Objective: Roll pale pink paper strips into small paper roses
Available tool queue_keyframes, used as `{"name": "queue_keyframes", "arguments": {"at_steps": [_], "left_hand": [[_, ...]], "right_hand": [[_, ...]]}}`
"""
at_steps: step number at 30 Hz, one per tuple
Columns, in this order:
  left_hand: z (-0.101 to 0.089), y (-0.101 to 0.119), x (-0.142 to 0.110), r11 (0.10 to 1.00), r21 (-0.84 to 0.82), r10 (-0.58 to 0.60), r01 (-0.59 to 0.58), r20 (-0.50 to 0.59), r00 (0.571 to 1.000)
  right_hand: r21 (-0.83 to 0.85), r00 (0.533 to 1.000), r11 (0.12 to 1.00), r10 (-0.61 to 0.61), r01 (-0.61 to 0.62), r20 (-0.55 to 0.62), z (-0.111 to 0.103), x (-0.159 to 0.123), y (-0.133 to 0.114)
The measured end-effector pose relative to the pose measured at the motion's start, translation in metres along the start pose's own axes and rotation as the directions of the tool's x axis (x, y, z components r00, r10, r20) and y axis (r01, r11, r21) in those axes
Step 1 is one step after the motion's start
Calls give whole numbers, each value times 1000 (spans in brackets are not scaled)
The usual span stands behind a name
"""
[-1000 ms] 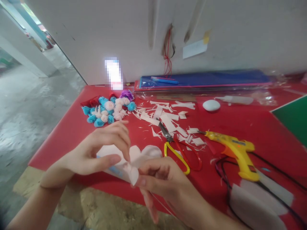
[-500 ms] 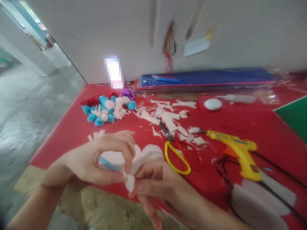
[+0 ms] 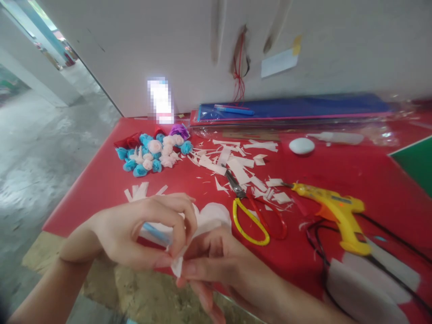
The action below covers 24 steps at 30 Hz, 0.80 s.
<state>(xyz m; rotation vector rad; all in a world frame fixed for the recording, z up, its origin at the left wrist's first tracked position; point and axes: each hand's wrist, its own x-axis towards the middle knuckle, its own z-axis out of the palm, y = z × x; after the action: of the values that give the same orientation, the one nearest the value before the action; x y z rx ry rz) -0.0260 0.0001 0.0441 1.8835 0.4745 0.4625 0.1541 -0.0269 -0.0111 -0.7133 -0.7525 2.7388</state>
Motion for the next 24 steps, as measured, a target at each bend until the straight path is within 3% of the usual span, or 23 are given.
{"name": "queue_keyframes", "arguments": {"at_steps": [5,8,10,12,15,17,20,24], "left_hand": [[-1,3,1,999,24,28,-28,-4,1000],[1,2,-1,998,10,69,-68,-160,985],[4,-1,-2,988,92,144,-120,-324,935],[7,-4,-2,949,279,264,-144,-459,849],[12,-5,-3,812,580,422,-67,-505,753],[15,-3,-3,726,688,465,-1,-490,738],[18,-2,-3,647,761,497,51,-471,729],[22,-4,0,599,799,533,56,-450,716]], "right_hand": [[-31,999,999,-17,16,-30,4,0,-2],[-51,993,995,-90,87,-72,4,-1,-1],[-100,972,977,-202,190,-122,3,-2,0],[-186,932,937,-325,295,-160,0,-4,1],[-372,879,861,-436,346,-191,-3,-6,2],[-499,839,797,-496,339,-223,-3,-7,1],[-657,702,672,-647,341,-297,1,-8,-1],[-780,546,443,-823,443,-157,9,-8,-5]]}}
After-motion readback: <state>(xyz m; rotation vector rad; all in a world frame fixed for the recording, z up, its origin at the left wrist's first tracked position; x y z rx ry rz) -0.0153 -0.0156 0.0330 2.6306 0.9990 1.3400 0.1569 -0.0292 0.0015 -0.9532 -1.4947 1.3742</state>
